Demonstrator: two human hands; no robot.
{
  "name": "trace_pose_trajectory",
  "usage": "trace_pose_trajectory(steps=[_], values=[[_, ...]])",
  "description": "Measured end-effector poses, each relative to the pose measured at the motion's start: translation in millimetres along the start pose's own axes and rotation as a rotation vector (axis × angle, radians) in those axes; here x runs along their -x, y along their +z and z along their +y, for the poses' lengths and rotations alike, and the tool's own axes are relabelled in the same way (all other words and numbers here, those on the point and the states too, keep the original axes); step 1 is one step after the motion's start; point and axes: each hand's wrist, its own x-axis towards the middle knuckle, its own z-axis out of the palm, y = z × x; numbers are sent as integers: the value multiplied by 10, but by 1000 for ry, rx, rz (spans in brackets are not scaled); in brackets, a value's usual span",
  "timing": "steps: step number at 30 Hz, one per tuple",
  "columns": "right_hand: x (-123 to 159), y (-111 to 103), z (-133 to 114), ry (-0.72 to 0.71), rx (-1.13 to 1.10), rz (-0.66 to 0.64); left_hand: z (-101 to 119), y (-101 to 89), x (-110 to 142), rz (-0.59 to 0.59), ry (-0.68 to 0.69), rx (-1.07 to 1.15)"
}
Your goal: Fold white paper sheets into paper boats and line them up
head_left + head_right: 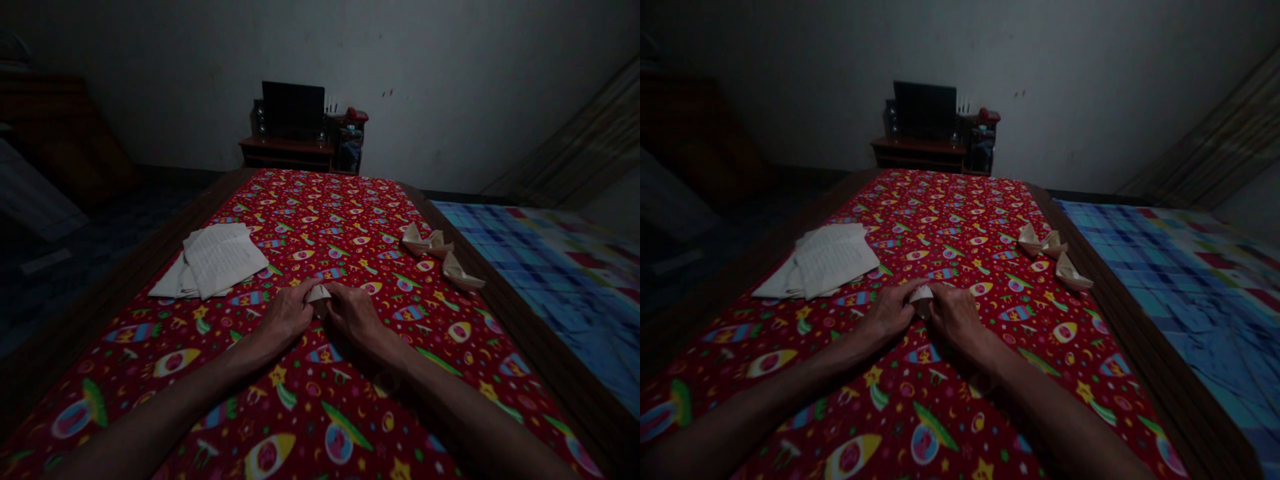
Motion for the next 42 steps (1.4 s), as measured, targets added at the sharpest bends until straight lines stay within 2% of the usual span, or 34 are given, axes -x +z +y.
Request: trace_pose_trajectory(steps=[5,8,12,19,22,28,31,35,42], values=[[-1,-11,10,57,107,-44,-62,-10,30,25,45,-168],[19,-37,9,24,235,-43,-74,-31,51,6,84,-192],[39,0,54,-33,344,20,-63,-41,63,9,160,-187],[-15,161,174,-124,151,118,-68,3,-43,-23,159,-266],[-10,164,188,-138,183,109,-30,-14,-55,-59,198,-362],[100,69,218,-392,340,17,18,-92,18,-111,395,-518],[149,8,221,-456,407,-37,-22,-107,60,-147,441,-559],[185,-35,214,-440,469,-69,-77,-105,111,-165,458,-560],[146,-30,176,-268,502,-40,-72,-88,132,-145,439,-488]])
